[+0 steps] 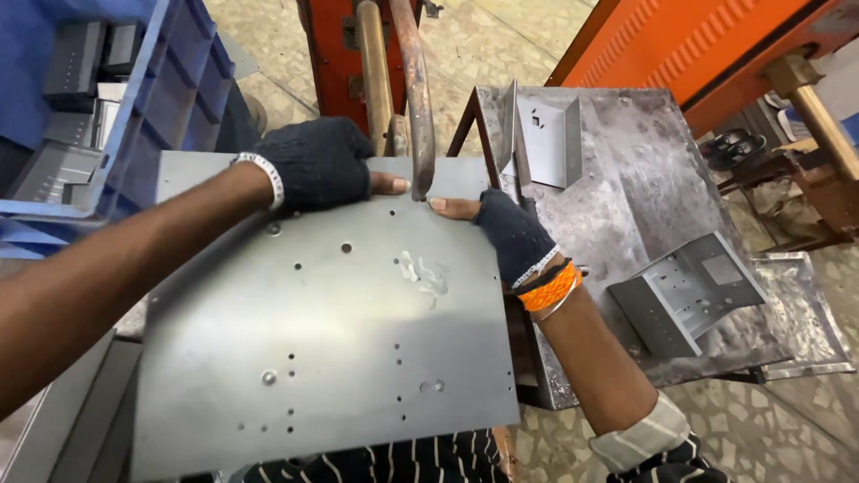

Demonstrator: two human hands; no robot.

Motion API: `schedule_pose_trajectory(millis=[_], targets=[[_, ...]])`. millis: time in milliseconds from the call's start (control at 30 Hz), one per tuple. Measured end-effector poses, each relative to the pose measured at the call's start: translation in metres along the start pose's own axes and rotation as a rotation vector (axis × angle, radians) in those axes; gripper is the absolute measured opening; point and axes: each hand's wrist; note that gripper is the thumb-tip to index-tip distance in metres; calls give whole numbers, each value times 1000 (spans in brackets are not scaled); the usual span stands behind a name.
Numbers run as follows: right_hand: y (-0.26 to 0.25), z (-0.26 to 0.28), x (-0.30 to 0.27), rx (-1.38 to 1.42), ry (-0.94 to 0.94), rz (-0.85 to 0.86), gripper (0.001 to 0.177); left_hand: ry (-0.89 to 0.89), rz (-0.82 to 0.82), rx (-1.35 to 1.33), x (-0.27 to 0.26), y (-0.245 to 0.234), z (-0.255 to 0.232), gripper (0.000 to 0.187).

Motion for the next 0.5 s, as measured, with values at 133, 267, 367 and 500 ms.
schedule_pose_trajectory(millis=[133,267,367,500], targets=[[5,7,-7,122,-107,-78,21,12,-48,50,1,5,3,76],[-64,81,-3,429,189,-154,22,-42,35,77,-15,-6,-6,81],[-121,139,11,723,492,-235,23,-52,28,55,-16,-7,-7,80],[-192,226,21,1105,900,-341,24,-68,41,92,-15,-9,-10,83]])
Point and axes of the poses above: each hand's wrist, its own x-axis towards the middle knuckle, its own y-axis out of the palm, z = x × y, and after that the axes turned 10 degrees about -y, right-handed
